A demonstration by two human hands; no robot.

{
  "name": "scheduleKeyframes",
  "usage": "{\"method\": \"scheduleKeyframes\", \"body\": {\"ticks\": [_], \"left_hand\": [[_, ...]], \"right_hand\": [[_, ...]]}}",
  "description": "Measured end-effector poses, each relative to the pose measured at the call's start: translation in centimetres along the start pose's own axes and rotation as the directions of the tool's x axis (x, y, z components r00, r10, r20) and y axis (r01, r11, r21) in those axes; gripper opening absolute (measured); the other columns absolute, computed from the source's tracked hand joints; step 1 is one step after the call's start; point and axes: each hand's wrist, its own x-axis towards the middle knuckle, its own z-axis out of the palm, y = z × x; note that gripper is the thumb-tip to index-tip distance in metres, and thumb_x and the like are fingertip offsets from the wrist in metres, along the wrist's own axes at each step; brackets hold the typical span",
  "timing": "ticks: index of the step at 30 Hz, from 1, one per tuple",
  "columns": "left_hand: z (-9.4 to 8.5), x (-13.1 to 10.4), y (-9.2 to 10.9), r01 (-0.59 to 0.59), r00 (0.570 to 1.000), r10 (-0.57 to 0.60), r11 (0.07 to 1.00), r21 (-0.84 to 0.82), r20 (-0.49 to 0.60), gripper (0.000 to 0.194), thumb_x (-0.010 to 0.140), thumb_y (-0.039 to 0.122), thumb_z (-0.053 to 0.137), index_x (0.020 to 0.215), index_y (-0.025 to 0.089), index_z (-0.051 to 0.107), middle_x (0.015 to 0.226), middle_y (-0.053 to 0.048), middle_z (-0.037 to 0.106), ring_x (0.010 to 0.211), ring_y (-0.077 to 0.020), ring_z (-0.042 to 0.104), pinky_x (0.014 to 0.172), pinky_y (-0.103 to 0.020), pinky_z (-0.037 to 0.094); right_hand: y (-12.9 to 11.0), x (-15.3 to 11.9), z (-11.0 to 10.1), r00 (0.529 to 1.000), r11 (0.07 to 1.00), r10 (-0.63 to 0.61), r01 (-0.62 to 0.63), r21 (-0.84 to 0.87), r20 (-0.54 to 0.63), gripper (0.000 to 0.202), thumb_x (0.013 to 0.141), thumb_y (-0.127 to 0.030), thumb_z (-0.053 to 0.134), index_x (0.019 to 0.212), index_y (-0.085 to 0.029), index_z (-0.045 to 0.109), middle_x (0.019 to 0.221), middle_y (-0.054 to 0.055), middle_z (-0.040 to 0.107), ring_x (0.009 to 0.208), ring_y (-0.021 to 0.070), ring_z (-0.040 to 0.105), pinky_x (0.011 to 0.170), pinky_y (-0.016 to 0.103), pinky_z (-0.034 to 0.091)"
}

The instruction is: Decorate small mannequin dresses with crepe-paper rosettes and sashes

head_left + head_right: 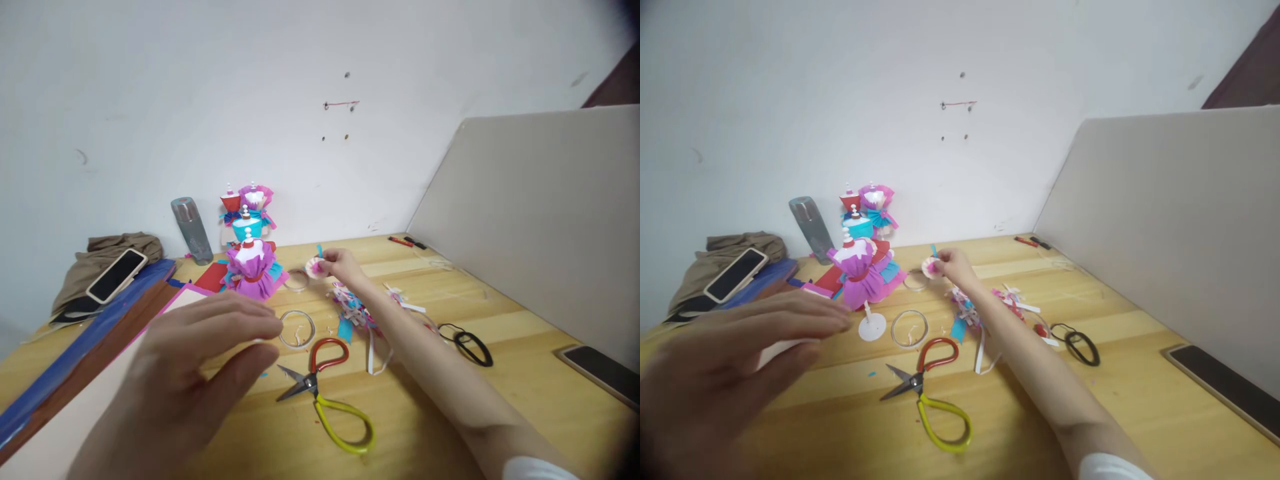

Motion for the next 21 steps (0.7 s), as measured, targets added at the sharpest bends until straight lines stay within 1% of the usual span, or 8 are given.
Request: {"method": "scheduleKeyframes", "body": {"ticks": [1,3,5,7,10,13,17,21], "left_hand": [[0.7,0.5,-0.5,0.018,0.995,-0.021,0.999,0.041,0.095,0.014,0.08,0.023,0.066,0.09,0.028,0.075,0.088,-0.001,0.076,0.079,-0.0172,0.07,0.069,-0.025,0.055],[2.1,1.5,-2.0,0.116,0.971,-0.143,0.982,0.147,0.192,0.013,0.082,0.029,0.064,0.087,0.024,0.075,0.082,-0.002,0.076,0.071,-0.0175,0.069,0.065,-0.026,0.053],[3.5,2.5,-3.9,0.223,0.921,-0.277,0.952,0.211,0.274,0.021,0.084,0.033,0.06,0.096,0.023,0.073,0.092,-0.005,0.077,0.077,-0.02,0.07,0.07,-0.029,0.053],[4.9,3.2,-5.4,0.345,0.856,-0.365,0.931,0.121,0.366,0.029,0.083,0.033,0.06,0.109,0.024,0.069,0.097,-0.004,0.076,0.08,-0.0204,0.071,0.071,-0.03,0.053],[7.0,3.5,-6.6,0.552,0.792,-0.452,0.818,-0.164,0.411,0.047,0.075,0.034,0.069,0.119,0.022,0.062,0.098,-0.004,0.075,0.086,-0.0208,0.071,0.072,-0.029,0.054],[8.6,3.4,-6.9,0.639,0.765,-0.514,0.678,-0.362,0.387,0.058,0.062,0.033,0.08,0.115,0.017,0.063,0.086,-0.004,0.075,0.079,-0.0203,0.07,0.067,-0.028,0.054],[9.4,3.3,-6.8,0.674,0.737,-0.539,0.63,-0.386,0.408,0.037,0.06,0.035,0.08,0.089,0.014,0.07,0.055,0.002,0.065,0.048,-0.0107,0.056,0.045,-0.021,0.043],[8.9,3.6,-6.3,0.688,0.716,-0.519,0.64,-0.342,0.468,0.026,0.063,0.036,0.077,0.072,0.013,0.066,0.043,0.004,0.056,0.037,-0.0054,0.043,0.038,-0.018,0.029]], "right_hand": [[-0.7,-0.9,-0.2,0.999,0.997,-0.017,0.014,0.076,0.031,0.026,0.084,-0.025,0.047,0.096,-0.01,0.065,0.087,0.01,0.072,0.079,0.019,0.067,0.07,0.028,0.051],[-2.0,-2.8,-0.6,0.995,0.969,-0.059,0.038,0.244,0.078,0.022,0.08,-0.03,0.051,0.089,-0.013,0.064,0.078,0.005,0.07,0.07,0.015,0.066,0.066,0.027,0.052],[-3.2,-4.6,-0.7,0.983,0.748,-0.114,-0.01,0.664,0.143,0.018,0.07,-0.032,0.064,0.074,-0.015,0.06,0.065,0.0,0.064,0.06,0.0129,0.06,0.063,0.028,0.052],[-4.2,-6.2,-0.8,0.979,0.591,-0.148,-0.029,0.806,0.144,0.024,0.062,-0.033,0.073,0.066,-0.015,0.058,0.057,-0.003,0.058,0.053,0.0098,0.054,0.056,0.024,0.047],[-5.2,-7.8,-0.9,0.981,0.528,-0.174,0.02,0.849,0.085,0.026,0.06,-0.034,0.078,0.067,-0.015,0.062,0.058,-0.003,0.058,0.054,0.0086,0.051,0.056,0.023,0.043],[-5.7,-8.6,-1.1,0.977,0.542,-0.204,0.064,0.838,0.057,0.026,0.062,-0.035,0.079,0.07,-0.015,0.065,0.059,-0.003,0.058,0.055,0.0088,0.05,0.057,0.023,0.042],[-5.8,-9.2,-2.0,0.956,0.563,-0.278,0.083,0.822,0.094,0.027,0.064,-0.038,0.078,0.067,-0.016,0.063,0.061,-0.003,0.058,0.057,0.0094,0.051,0.057,0.023,0.042],[-5.6,-9.4,-2.8,0.961,0.572,-0.261,0.077,0.816,0.092,0.024,0.068,-0.037,0.075,0.075,-0.016,0.068,0.064,-0.002,0.061,0.056,0.0085,0.051,0.054,0.021,0.041]]}}
